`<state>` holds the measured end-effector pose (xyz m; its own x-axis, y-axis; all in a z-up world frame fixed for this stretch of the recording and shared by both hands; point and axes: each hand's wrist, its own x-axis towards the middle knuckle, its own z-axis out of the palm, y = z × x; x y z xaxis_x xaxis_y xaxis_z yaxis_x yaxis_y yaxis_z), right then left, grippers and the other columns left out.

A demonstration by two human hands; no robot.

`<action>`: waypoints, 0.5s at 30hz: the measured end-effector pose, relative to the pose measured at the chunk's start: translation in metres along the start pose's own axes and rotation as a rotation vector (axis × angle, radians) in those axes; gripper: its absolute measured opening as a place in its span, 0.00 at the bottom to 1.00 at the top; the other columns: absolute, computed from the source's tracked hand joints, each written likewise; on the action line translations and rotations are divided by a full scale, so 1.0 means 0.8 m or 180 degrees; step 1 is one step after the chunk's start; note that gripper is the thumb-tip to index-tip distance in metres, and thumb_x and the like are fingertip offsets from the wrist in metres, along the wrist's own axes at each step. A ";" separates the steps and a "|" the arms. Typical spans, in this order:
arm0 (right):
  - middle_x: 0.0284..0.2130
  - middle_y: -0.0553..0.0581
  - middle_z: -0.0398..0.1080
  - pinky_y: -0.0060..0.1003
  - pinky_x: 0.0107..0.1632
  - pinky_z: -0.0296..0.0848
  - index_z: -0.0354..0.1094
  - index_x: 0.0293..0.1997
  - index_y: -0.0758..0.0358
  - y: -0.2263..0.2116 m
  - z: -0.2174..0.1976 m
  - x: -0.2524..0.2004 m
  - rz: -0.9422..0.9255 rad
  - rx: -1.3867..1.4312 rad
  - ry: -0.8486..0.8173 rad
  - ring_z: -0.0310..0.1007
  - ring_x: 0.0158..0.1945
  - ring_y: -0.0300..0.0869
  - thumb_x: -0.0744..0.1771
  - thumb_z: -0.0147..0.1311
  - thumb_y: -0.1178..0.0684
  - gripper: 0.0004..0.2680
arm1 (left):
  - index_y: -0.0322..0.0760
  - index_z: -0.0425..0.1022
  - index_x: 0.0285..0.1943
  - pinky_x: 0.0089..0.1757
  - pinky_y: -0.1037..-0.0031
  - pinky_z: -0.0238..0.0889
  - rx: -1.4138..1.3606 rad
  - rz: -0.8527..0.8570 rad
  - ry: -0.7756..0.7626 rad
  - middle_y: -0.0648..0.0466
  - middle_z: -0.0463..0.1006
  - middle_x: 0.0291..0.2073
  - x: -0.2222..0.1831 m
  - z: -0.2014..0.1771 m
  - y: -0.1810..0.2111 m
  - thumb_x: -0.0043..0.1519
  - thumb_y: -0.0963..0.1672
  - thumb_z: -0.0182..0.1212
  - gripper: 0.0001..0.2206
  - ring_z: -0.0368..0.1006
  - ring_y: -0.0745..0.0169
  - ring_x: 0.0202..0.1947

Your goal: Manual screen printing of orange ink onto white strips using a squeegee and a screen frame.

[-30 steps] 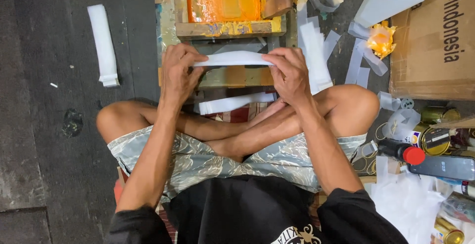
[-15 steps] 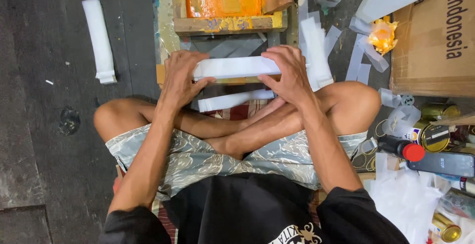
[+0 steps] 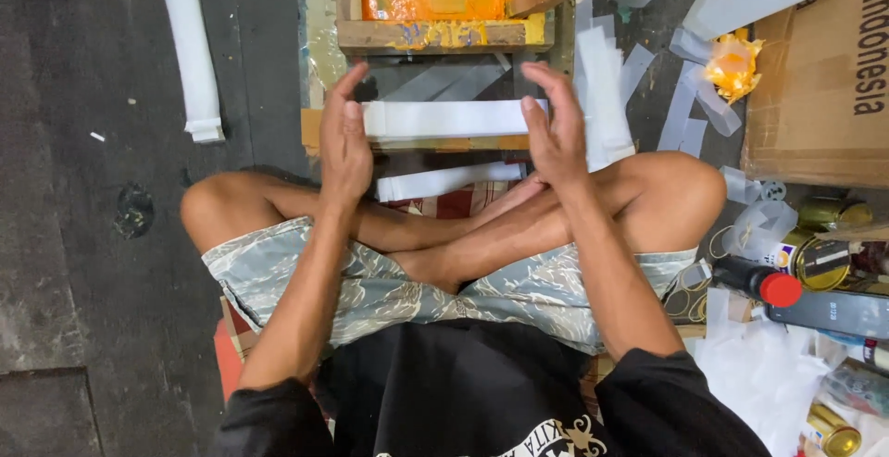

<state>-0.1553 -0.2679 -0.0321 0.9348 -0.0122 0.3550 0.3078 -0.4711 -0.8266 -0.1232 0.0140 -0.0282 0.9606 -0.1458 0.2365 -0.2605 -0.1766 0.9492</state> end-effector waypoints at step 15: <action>0.52 0.60 0.71 0.45 0.55 0.67 0.62 0.65 0.60 0.016 -0.005 0.015 0.0555 -0.0140 0.0777 0.70 0.58 0.52 0.74 0.42 0.48 0.13 | 0.33 0.63 0.71 0.66 0.54 0.48 0.0519 0.0118 0.0353 0.40 0.68 0.61 0.050 0.001 -0.026 0.76 0.50 0.25 0.26 0.62 0.39 0.67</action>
<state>-0.1412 -0.2779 -0.0370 0.9009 -0.3055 0.3083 0.1335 -0.4809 -0.8665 -0.0793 0.0113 -0.0389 0.9525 -0.0485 0.3007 -0.2994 -0.3296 0.8954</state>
